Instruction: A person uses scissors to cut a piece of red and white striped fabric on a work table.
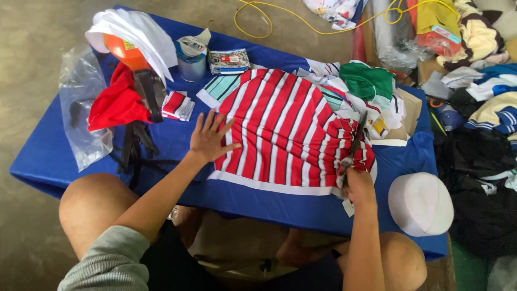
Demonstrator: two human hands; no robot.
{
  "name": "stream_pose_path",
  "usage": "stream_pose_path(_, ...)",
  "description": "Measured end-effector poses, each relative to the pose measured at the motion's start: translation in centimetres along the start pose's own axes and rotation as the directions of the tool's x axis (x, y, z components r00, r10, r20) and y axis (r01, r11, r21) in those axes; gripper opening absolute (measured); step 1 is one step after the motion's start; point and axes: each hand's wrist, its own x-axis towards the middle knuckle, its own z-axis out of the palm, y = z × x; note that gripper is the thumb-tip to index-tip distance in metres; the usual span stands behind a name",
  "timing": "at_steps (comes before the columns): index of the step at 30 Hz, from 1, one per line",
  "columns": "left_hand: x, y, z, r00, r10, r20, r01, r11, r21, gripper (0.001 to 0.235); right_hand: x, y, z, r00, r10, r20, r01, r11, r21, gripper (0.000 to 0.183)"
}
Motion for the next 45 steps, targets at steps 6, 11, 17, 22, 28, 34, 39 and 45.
stream_pose_path(6, 0.0, 1.4, 0.0, 0.997, 0.035, -0.07, -0.045, 0.988, -0.146, 0.078, -8.0, -8.2, -0.3, 0.931, -0.175, 0.32, -0.265, 0.278, 0.923, 0.032)
stream_pose_path(11, -3.0, 5.0, 0.1, 0.931, 0.244, -0.272, -0.292, 0.944, -0.154, 0.065, -10.2, -7.4, 2.4, 0.808, -0.526, 0.264, -0.113, 0.302, 0.947, 0.042)
stream_pose_path(17, -4.7, 6.5, -0.4, 0.899, 0.419, -0.122, -0.426, 0.78, -0.458, 0.071, -12.2, -6.2, 12.9, 0.729, -0.636, 0.253, 0.458, 0.728, 0.511, 0.019)
stream_pose_path(22, -2.0, 3.4, 1.3, 0.749, 0.292, -0.595, -0.65, 0.5, -0.572, 0.058, -12.7, -7.5, 16.3, 0.79, -0.517, 0.33, 0.238, 0.754, 0.612, 0.032)
stream_pose_path(28, -0.7, 1.9, 1.9, 0.98, 0.175, -0.096, -0.196, 0.934, -0.299, 0.077, -10.6, -7.0, 14.1, 0.854, -0.52, 0.001, 0.474, 0.78, 0.408, 0.034)
stream_pose_path(34, 0.1, 1.3, -0.5, 0.983, 0.182, -0.041, -0.186, 0.959, -0.213, 0.087, -12.2, -9.0, 11.9, 0.816, -0.575, -0.06, 0.545, 0.731, 0.412, 0.021)
stream_pose_path(39, -0.9, 2.4, 0.5, 0.936, 0.152, -0.317, -0.226, 0.951, -0.212, 0.078, -15.3, -11.5, 11.1, 0.824, -0.565, 0.053, 0.426, 0.678, 0.599, 0.02)
stream_pose_path(45, -1.9, 4.7, 1.3, 0.965, 0.21, -0.159, -0.251, 0.916, -0.313, 0.081, -13.4, -10.1, 12.6, 0.765, -0.631, 0.13, 0.45, 0.667, 0.594, 0.014)
